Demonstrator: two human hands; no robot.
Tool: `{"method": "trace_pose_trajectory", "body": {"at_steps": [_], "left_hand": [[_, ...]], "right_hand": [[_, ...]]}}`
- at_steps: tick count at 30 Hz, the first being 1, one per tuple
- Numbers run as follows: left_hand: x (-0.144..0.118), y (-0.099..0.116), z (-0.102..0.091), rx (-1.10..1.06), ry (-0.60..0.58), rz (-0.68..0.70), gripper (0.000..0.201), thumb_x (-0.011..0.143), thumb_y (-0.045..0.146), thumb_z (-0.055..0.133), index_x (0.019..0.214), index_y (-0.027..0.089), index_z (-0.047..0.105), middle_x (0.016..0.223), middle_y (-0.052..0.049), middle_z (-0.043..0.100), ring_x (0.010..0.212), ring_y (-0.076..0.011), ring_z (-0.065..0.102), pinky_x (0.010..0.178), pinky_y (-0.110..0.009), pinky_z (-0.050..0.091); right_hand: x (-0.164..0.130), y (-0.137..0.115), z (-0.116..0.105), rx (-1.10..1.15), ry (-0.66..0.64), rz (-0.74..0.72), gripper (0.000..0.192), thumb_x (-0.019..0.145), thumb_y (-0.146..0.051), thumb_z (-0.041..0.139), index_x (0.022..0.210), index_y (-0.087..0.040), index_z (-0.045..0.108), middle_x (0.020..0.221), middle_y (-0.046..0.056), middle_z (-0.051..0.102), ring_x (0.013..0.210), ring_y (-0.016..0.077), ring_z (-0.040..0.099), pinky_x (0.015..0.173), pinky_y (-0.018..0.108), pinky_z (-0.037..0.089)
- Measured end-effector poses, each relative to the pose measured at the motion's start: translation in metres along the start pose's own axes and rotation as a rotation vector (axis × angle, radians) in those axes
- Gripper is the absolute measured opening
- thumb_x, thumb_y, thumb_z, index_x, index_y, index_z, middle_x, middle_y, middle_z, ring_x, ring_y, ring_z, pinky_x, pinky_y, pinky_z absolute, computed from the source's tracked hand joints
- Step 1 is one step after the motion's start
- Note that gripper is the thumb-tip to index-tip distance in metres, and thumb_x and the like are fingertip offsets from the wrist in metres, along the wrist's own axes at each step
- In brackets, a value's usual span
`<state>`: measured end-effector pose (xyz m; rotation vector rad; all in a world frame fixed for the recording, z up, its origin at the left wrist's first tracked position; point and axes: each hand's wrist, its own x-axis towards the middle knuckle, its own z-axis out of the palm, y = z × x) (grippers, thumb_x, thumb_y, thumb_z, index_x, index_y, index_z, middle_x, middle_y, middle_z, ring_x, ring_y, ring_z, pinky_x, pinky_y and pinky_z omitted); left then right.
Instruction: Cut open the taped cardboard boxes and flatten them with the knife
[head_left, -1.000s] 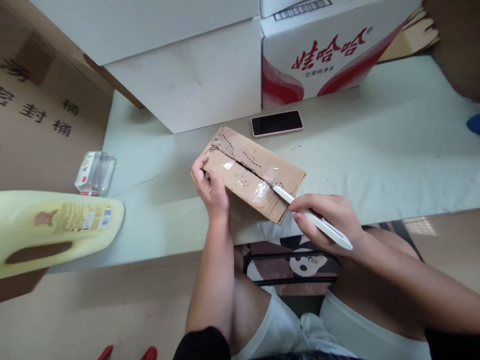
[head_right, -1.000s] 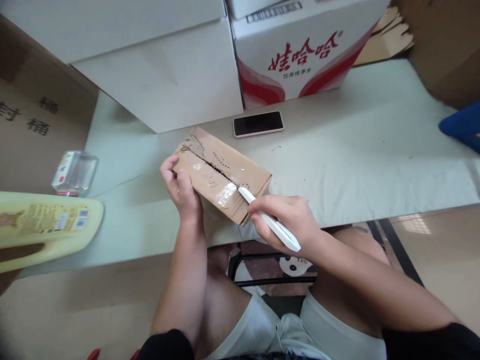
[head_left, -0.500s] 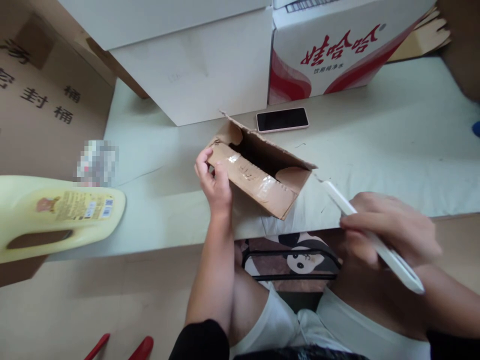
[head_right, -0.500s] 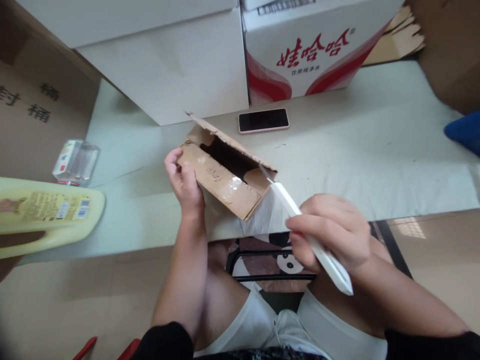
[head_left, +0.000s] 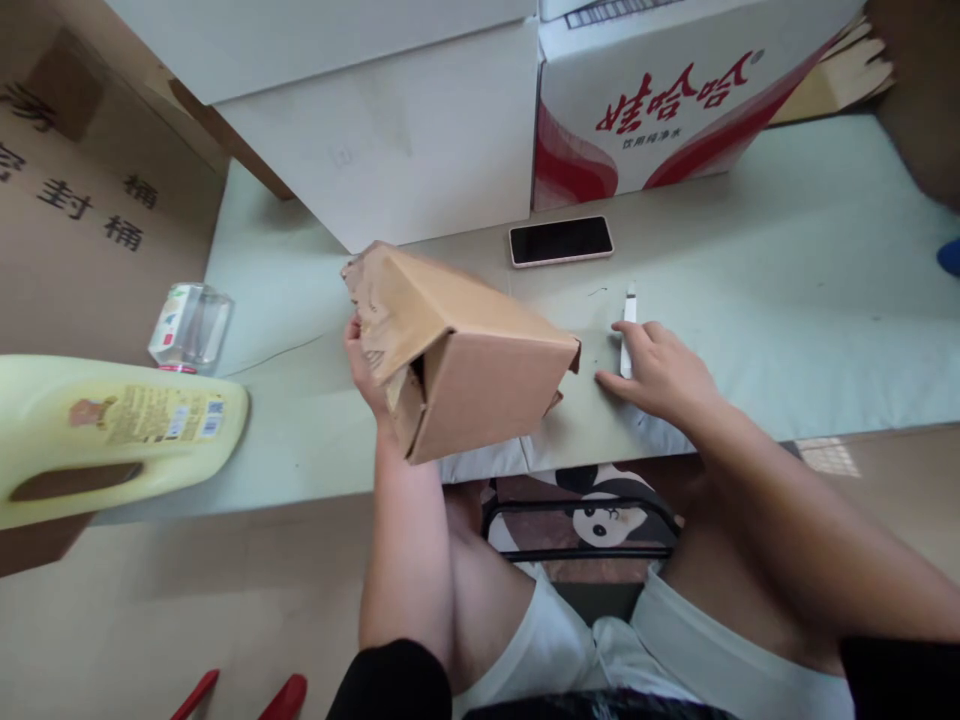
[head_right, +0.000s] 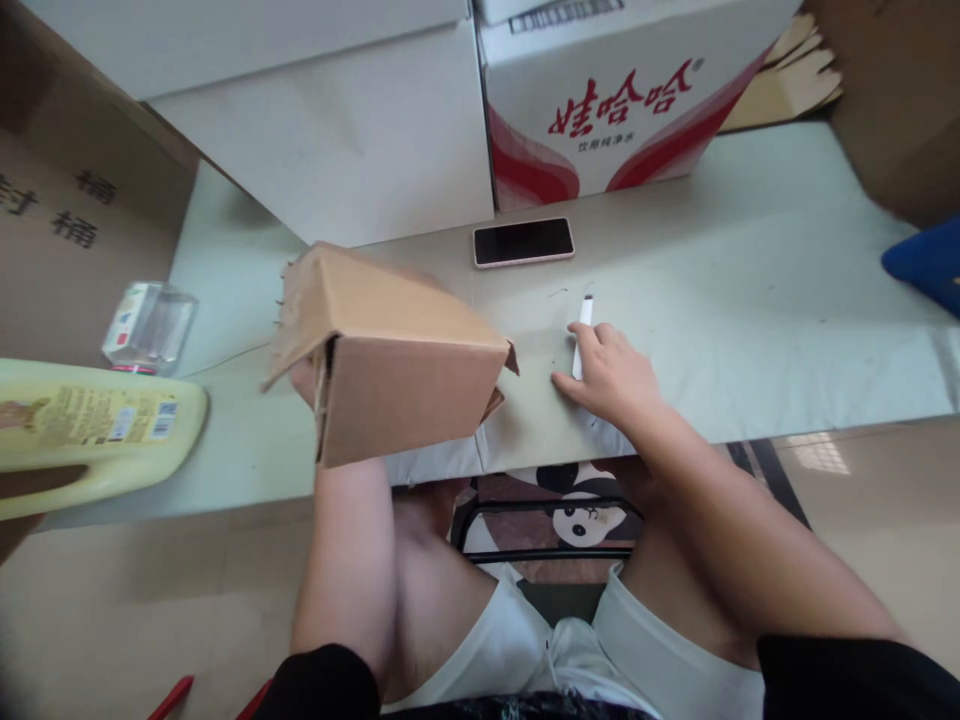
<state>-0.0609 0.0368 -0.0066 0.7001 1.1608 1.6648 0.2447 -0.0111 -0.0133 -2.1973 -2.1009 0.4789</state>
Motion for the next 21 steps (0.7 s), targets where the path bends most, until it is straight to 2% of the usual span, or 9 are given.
{"method": "trace_pose_trajectory", "body": {"at_steps": [2, 5, 8, 10, 12, 15, 19, 21], "left_hand": [[-0.003, 0.000, 0.002, -0.098, -0.069, -0.136, 0.029, 0.087, 0.050, 0.055, 0.098, 0.025, 0.064, 0.111, -0.003, 0.072, 0.114, -0.0202, 0.065, 0.097, -0.032, 0.054], [-0.009, -0.001, 0.006, -0.112, -0.095, -0.197, 0.031, 0.086, 0.049, 0.054, 0.092, 0.022, 0.067, 0.101, -0.005, 0.075, 0.102, -0.0222, 0.070, 0.089, -0.034, 0.057], [-0.015, -0.002, 0.010, -0.061, -0.212, -0.238, 0.048, 0.084, 0.061, 0.052, 0.100, 0.020, 0.070, 0.104, -0.009, 0.076, 0.112, -0.0287, 0.069, 0.090, -0.039, 0.057], [-0.019, -0.003, 0.011, -0.008, -0.292, -0.264, 0.050, 0.081, 0.064, 0.057, 0.104, 0.021, 0.070, 0.105, -0.009, 0.077, 0.115, -0.0309, 0.069, 0.091, -0.040, 0.057], [-0.021, -0.004, 0.011, 0.039, -0.306, -0.256, 0.046, 0.080, 0.060, 0.064, 0.106, 0.022, 0.070, 0.106, -0.007, 0.077, 0.110, -0.0278, 0.070, 0.089, -0.038, 0.057], [-0.020, -0.005, 0.007, 0.146, -0.308, -0.197, 0.041, 0.078, 0.052, 0.072, 0.105, 0.022, 0.070, 0.102, -0.005, 0.076, 0.095, -0.0210, 0.072, 0.081, -0.032, 0.056], [-0.014, -0.005, 0.001, 0.269, -0.309, -0.111, 0.040, 0.071, 0.044, 0.082, 0.102, 0.022, 0.070, 0.099, -0.003, 0.075, 0.086, -0.0163, 0.070, 0.077, -0.027, 0.054], [-0.011, -0.005, -0.002, 0.298, -0.290, -0.069, 0.039, 0.070, 0.042, 0.084, 0.101, 0.022, 0.071, 0.100, -0.002, 0.075, 0.086, -0.0151, 0.069, 0.079, -0.026, 0.054]], "right_hand": [[-0.002, 0.002, 0.004, -0.010, 0.026, -0.026, 0.070, 0.082, -0.052, 0.059, 0.142, -0.015, 0.053, 0.135, 0.025, 0.056, 0.120, 0.0432, 0.057, 0.088, 0.055, 0.051], [-0.006, 0.001, 0.007, 0.037, 0.112, -0.112, 0.058, 0.086, -0.050, 0.056, 0.135, -0.020, 0.061, 0.146, 0.023, 0.052, 0.134, 0.0459, 0.049, 0.101, 0.067, 0.042], [-0.010, -0.001, 0.010, 0.176, 0.113, -0.194, 0.049, 0.089, -0.044, 0.050, 0.130, -0.023, 0.066, 0.145, 0.018, 0.055, 0.141, 0.0437, 0.045, 0.108, 0.070, 0.037], [-0.011, -0.001, 0.010, 0.267, 0.111, -0.253, 0.046, 0.089, -0.043, 0.049, 0.125, -0.021, 0.069, 0.146, 0.018, 0.056, 0.144, 0.0434, 0.042, 0.111, 0.068, 0.036], [-0.011, -0.001, 0.011, 0.348, 0.115, -0.320, 0.044, 0.089, -0.043, 0.049, 0.118, -0.018, 0.071, 0.145, 0.019, 0.056, 0.143, 0.0421, 0.044, 0.115, 0.066, 0.035], [-0.010, -0.001, 0.010, 0.499, 0.094, -0.365, 0.037, 0.089, -0.046, 0.050, 0.103, -0.018, 0.071, 0.137, 0.020, 0.060, 0.134, 0.0379, 0.054, 0.114, 0.061, 0.038], [-0.007, -0.001, 0.009, 0.731, 0.077, -0.293, 0.026, 0.086, -0.046, 0.054, 0.091, -0.022, 0.062, 0.123, 0.015, 0.066, 0.121, 0.0331, 0.061, 0.108, 0.058, 0.044], [-0.006, 0.000, 0.008, 0.799, 0.117, -0.248, 0.020, 0.084, -0.043, 0.057, 0.086, -0.023, 0.059, 0.115, 0.012, 0.068, 0.116, 0.0314, 0.062, 0.105, 0.055, 0.045]]}}
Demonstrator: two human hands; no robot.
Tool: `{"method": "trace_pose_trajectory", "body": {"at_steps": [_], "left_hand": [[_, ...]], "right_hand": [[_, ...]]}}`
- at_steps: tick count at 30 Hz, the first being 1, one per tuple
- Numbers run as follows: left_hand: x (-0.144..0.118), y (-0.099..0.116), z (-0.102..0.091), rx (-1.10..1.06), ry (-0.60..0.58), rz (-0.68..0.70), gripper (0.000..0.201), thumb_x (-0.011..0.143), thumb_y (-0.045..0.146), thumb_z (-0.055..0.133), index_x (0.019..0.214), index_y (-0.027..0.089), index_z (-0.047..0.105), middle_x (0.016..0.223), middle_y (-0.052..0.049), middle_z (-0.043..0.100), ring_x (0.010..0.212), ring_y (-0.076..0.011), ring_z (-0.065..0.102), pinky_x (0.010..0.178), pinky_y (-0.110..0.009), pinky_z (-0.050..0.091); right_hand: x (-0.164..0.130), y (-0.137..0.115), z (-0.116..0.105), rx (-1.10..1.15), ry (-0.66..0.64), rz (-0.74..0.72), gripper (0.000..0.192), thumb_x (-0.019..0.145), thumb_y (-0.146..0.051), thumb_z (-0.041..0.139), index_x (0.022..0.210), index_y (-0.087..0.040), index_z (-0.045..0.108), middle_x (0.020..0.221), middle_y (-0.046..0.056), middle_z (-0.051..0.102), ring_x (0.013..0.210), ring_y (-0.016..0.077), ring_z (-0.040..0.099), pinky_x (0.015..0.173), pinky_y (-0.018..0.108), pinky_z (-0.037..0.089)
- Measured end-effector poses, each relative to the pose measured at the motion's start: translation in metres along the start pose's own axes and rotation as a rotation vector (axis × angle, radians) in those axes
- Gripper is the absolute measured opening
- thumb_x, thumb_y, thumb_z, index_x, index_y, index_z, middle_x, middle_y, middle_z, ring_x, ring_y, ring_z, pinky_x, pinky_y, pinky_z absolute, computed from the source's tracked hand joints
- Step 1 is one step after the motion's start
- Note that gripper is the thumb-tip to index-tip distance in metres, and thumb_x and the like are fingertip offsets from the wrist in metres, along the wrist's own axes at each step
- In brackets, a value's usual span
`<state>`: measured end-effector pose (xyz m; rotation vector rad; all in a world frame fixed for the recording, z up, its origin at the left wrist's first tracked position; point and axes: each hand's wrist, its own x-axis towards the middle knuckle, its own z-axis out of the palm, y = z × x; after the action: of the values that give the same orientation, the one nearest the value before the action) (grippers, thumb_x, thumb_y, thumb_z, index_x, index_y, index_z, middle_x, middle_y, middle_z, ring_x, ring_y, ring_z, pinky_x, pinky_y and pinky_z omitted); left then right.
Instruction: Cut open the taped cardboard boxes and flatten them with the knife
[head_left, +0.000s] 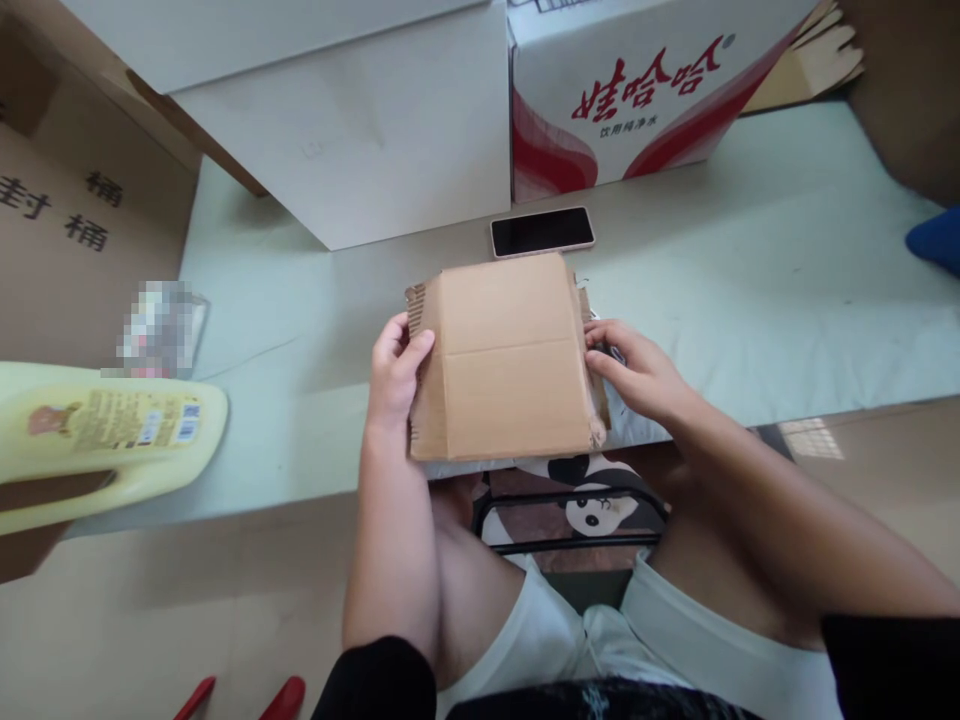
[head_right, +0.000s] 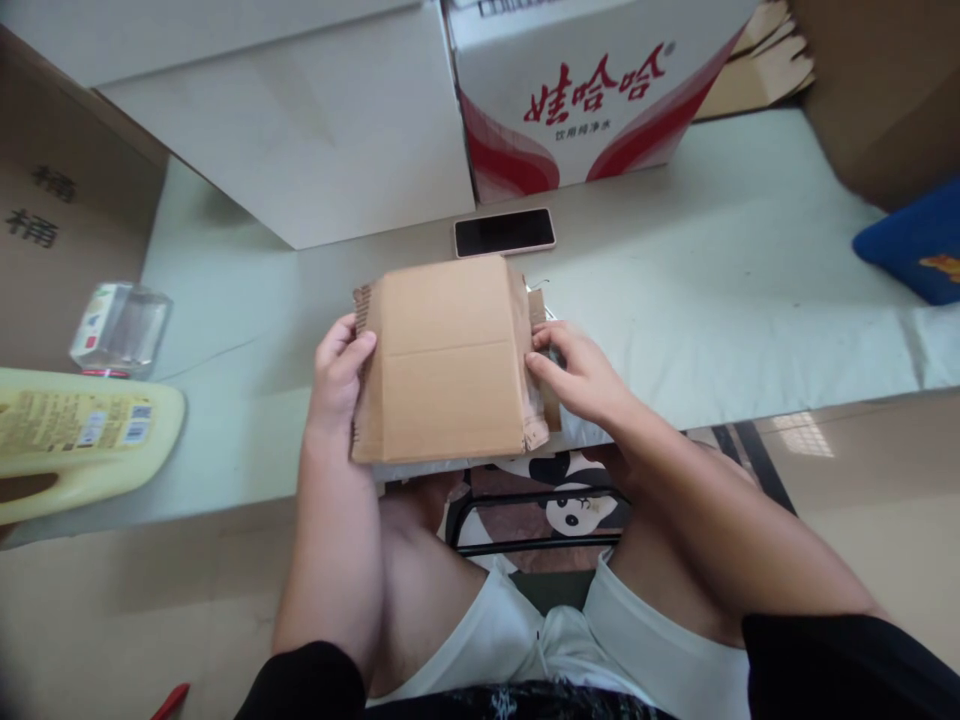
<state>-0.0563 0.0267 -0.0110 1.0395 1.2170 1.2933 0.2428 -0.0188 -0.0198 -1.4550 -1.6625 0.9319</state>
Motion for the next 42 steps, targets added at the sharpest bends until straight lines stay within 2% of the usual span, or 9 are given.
{"method": "trace_pose_trajectory", "body": {"at_steps": [3, 7, 11, 15, 20, 26, 32, 38, 42], "left_hand": [[0.003, -0.002, -0.005, 0.035, 0.054, 0.032, 0.038, 0.068, 0.042, 0.085, 0.097, 0.021, 0.073, 0.096, -0.003, 0.076, 0.084, -0.0146, 0.069, 0.078, -0.025, 0.055], [0.010, -0.004, -0.010, 0.012, 0.160, 0.038, 0.033, 0.064, 0.037, 0.086, 0.090, 0.021, 0.074, 0.093, -0.003, 0.077, 0.081, -0.0148, 0.070, 0.077, -0.025, 0.057], [0.010, 0.004, -0.009, -0.011, 0.265, 0.024, 0.023, 0.064, 0.031, 0.082, 0.083, 0.020, 0.073, 0.087, 0.000, 0.076, 0.078, -0.0137, 0.070, 0.072, -0.022, 0.056], [-0.010, 0.019, -0.004, -0.079, 0.117, -0.071, 0.023, 0.070, 0.037, 0.076, 0.082, 0.018, 0.071, 0.083, -0.003, 0.075, 0.086, -0.0198, 0.074, 0.073, -0.026, 0.059], [-0.031, 0.026, 0.004, -0.140, -0.046, -0.303, 0.033, 0.072, 0.045, 0.074, 0.090, 0.018, 0.073, 0.086, -0.007, 0.078, 0.105, -0.0308, 0.074, 0.091, -0.040, 0.062], [-0.021, 0.012, 0.002, -0.079, -0.152, -0.423, 0.029, 0.075, 0.048, 0.068, 0.081, 0.019, 0.072, 0.088, -0.008, 0.079, 0.111, -0.0339, 0.073, 0.093, -0.047, 0.062], [-0.020, 0.000, -0.008, -0.044, -0.289, -0.400, 0.039, 0.072, 0.059, 0.067, 0.080, 0.021, 0.071, 0.088, -0.013, 0.077, 0.119, -0.0390, 0.068, 0.091, -0.053, 0.063], [-0.029, 0.000, -0.011, -0.022, -0.455, -0.404, 0.053, 0.059, 0.065, 0.081, 0.089, 0.021, 0.074, 0.095, -0.014, 0.077, 0.125, -0.0406, 0.065, 0.094, -0.053, 0.062], [-0.026, 0.002, -0.006, 0.025, -0.417, -0.395, 0.059, 0.061, 0.070, 0.079, 0.091, 0.020, 0.074, 0.097, -0.015, 0.078, 0.123, -0.0413, 0.066, 0.097, -0.055, 0.060]], "right_hand": [[0.000, -0.001, -0.006, 0.044, 0.099, 0.022, 0.019, 0.082, -0.041, 0.060, 0.076, -0.024, 0.055, 0.104, 0.008, 0.068, 0.108, 0.0290, 0.062, 0.100, 0.050, 0.047], [-0.004, -0.006, -0.015, 0.235, 0.005, 0.068, 0.035, 0.088, -0.052, 0.057, 0.069, -0.023, 0.056, 0.079, 0.003, 0.062, 0.077, 0.0207, 0.061, 0.079, 0.039, 0.053], [-0.011, -0.010, -0.016, 0.398, -0.142, -0.041, 0.052, 0.078, -0.071, 0.068, 0.102, -0.025, 0.066, 0.097, 0.005, 0.070, 0.098, 0.0260, 0.068, 0.090, 0.041, 0.057], [-0.017, -0.004, -0.009, 0.316, -0.240, -0.019, 0.064, 0.074, -0.068, 0.074, 0.118, -0.022, 0.065, 0.121, 0.012, 0.072, 0.117, 0.0315, 0.067, 0.103, 0.048, 0.055], [-0.019, 0.017, 0.002, 0.301, -0.092, 0.157, 0.073, 0.078, -0.083, 0.057, 0.116, -0.021, 0.067, 0.113, 0.013, 0.074, 0.111, 0.0338, 0.070, 0.093, 0.054, 0.061], [-0.015, 0.014, 0.004, 0.182, 0.119, 0.107, 0.070, 0.082, -0.081, 0.053, 0.116, -0.022, 0.069, 0.110, 0.012, 0.074, 0.121, 0.0339, 0.064, 0.108, 0.052, 0.053], [-0.009, 0.003, 0.002, 0.132, 0.375, 0.164, 0.055, 0.080, -0.077, 0.060, 0.082, -0.023, 0.067, 0.075, 0.007, 0.066, 0.092, 0.0303, 0.069, 0.084, 0.046, 0.061], [-0.009, 0.001, 0.002, 0.185, 0.387, 0.207, 0.050, 0.081, -0.074, 0.062, 0.084, -0.024, 0.067, 0.079, 0.007, 0.067, 0.098, 0.0306, 0.068, 0.081, 0.044, 0.060], [-0.009, 0.000, 0.002, 0.219, 0.394, 0.188, 0.050, 0.081, -0.074, 0.061, 0.080, -0.025, 0.067, 0.082, 0.007, 0.068, 0.095, 0.0297, 0.069, 0.075, 0.042, 0.059]]}}
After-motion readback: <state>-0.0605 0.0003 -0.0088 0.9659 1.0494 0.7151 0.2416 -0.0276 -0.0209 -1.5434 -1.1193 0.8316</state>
